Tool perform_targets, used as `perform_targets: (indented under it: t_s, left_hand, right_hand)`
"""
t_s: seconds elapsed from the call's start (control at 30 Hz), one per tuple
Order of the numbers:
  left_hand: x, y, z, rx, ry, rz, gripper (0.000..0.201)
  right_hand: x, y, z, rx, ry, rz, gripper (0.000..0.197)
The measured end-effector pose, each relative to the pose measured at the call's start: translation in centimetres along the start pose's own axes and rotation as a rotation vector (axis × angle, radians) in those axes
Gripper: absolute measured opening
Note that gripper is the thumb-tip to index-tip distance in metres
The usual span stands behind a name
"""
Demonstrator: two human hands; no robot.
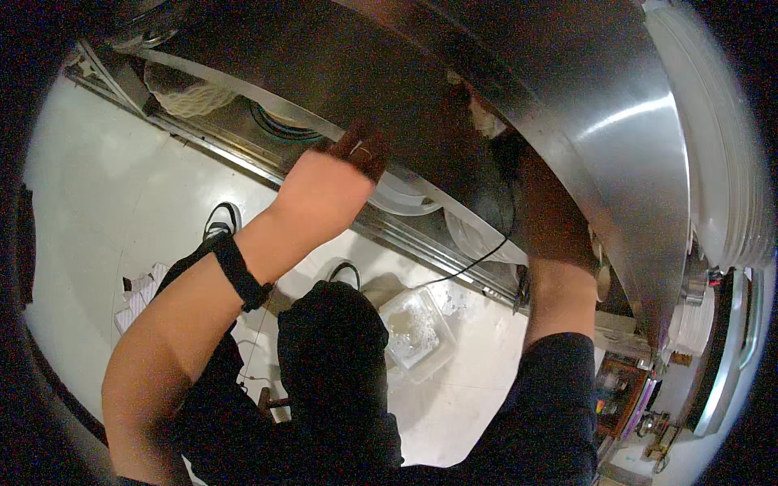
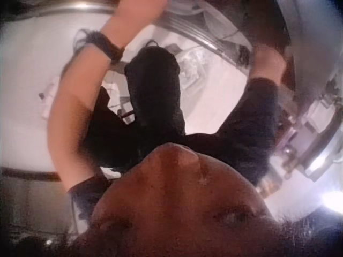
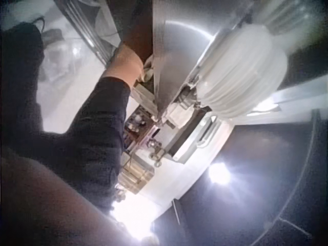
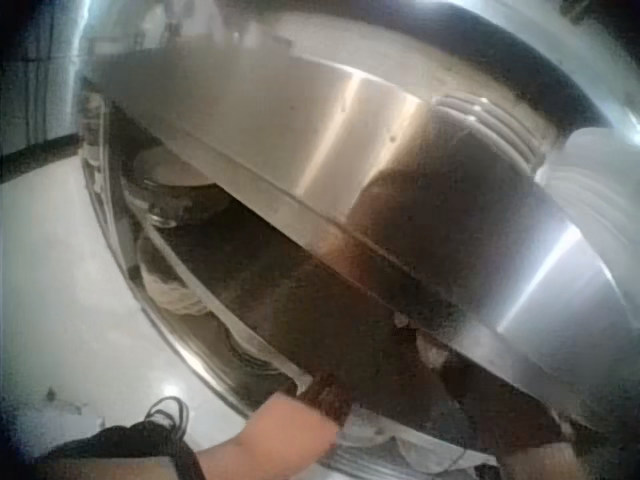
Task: The person wipes a plate with a cloth, retrieves a container and a cloth from a lower shelf, and then continues wiping plates on the counter.
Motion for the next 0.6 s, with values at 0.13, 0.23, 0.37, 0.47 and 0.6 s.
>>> perform_targets:
  t_s: [0.13, 0.23, 0.37, 0.47, 0.6]
  left_hand:
    - [0.7, 0.1, -0.3, -0.053, -0.074, -0.048, 0.035]
    - [0.6, -0.2, -0.3, -0.037, -0.047, -0.05, 0.029]
    - [0.9, -0.4, 0.3, -0.069, -0.102, -0.05, 0.026]
    - [0.0, -0.8, 0.0, -0.073, -0.034, -0.046, 0.024]
    - [0.2, -0.6, -0.7, -0.078, -0.157, -0.049, 0.028]
  right_hand:
    - [-4.2, -4.9, 0.0, -0.054, -0.013, -0.144, 0.058]
    - [-13.0, -9.4, 3.2, -0.091, -0.03, -0.249, 0.063]
    - [-16.0, -16.8, 1.1, 0.205, -0.247, 0.081, 0.057]
    - [-9.3, -12.8, 1.5, -0.182, 0.011, -0.149, 0.058]
    - [-0.4, -6.5, -0.7, -0.165, 0.031, -0.052, 0.059]
Point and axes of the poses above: each hand's wrist, its own x-axis towards the middle knuckle, its own z-axis out of the palm, y = z × x, the point moved 5 cm from there along x, towards the middle knuckle, and after that the axes turned 15 degrees about -y, right-handed, at the moved point
